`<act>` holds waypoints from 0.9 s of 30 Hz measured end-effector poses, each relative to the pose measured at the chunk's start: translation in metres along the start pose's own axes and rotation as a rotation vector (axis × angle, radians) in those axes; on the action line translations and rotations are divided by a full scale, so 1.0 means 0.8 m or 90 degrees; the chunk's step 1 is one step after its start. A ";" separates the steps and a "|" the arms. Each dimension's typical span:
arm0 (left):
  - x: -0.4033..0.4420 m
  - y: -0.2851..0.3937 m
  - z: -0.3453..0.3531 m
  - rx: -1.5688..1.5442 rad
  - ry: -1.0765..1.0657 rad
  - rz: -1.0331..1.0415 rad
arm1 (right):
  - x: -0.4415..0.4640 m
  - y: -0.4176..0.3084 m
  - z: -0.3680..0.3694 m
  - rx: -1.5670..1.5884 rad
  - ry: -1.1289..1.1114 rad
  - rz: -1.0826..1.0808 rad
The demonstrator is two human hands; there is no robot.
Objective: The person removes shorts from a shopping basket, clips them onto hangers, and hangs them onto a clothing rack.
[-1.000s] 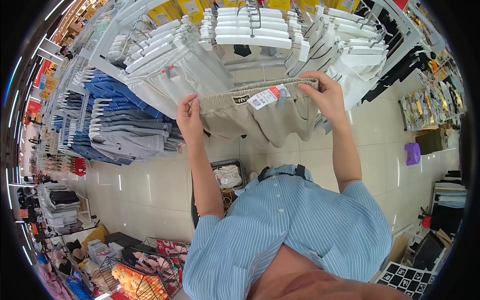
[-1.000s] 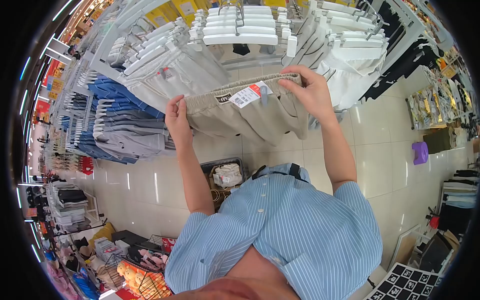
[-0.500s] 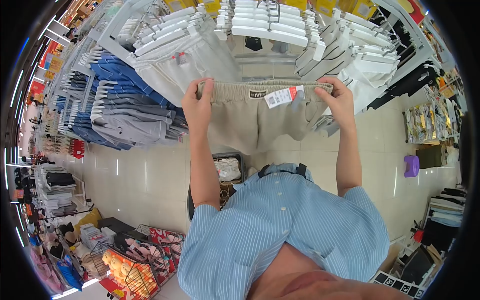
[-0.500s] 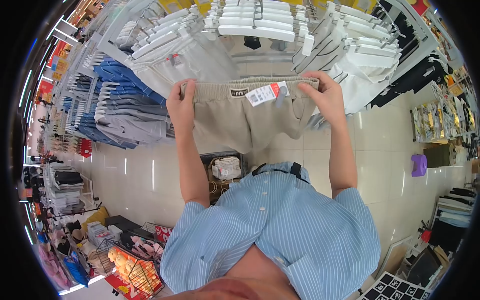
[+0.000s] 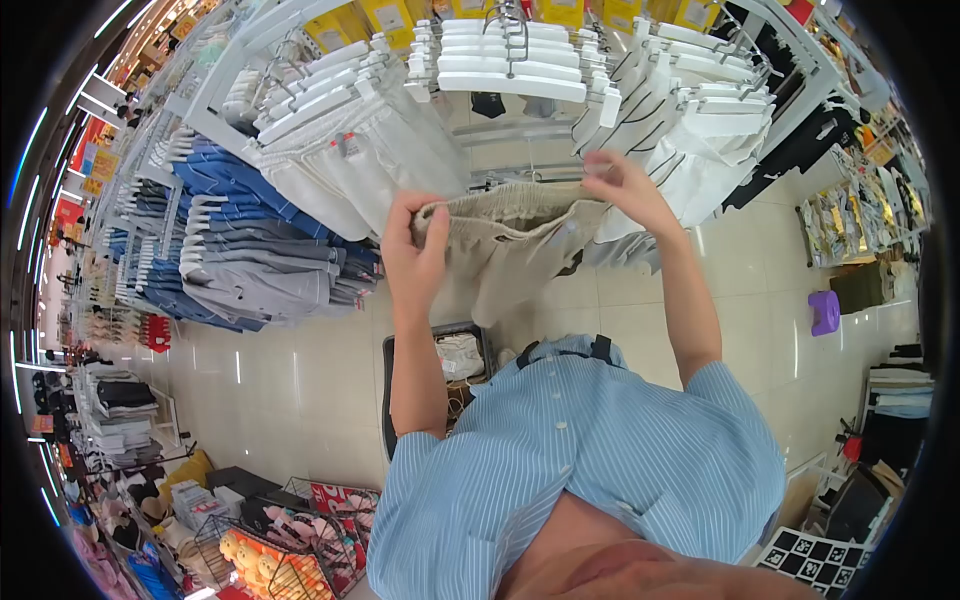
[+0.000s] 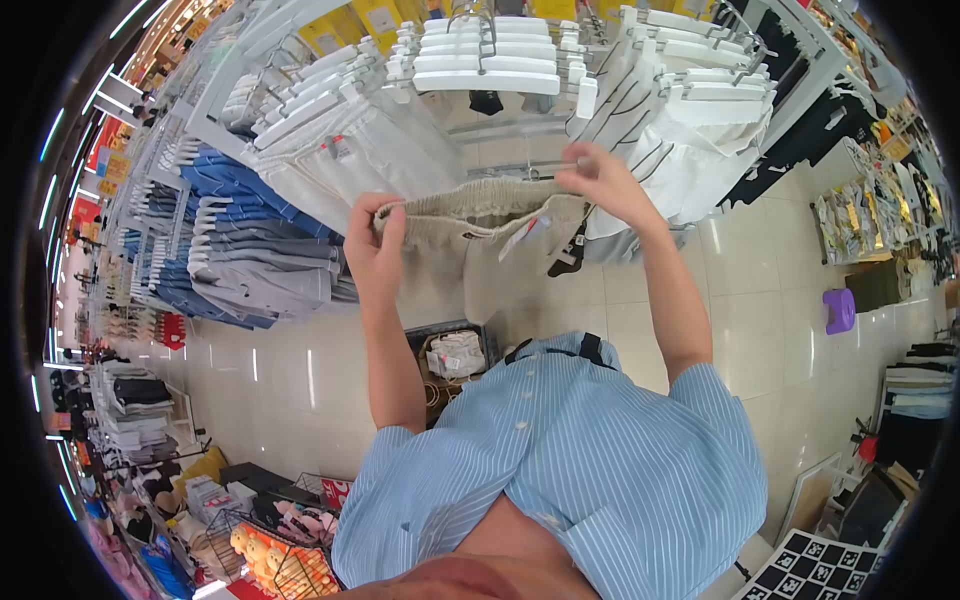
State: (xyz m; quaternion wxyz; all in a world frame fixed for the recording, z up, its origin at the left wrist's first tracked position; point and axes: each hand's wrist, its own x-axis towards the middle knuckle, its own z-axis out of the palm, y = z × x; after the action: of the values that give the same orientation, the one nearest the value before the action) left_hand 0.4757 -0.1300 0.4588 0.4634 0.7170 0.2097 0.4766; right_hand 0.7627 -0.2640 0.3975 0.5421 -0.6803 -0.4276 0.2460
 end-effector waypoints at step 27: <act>-0.017 -0.011 -0.003 -0.049 0.116 -0.142 | -0.004 -0.058 0.011 0.459 0.205 -0.077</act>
State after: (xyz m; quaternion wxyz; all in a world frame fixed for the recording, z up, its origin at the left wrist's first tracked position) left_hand 0.4688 -0.1347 0.4449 0.5195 0.6250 0.3106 0.4930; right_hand 0.7391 -0.2600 0.4387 0.8198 -0.4499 -0.2627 0.2378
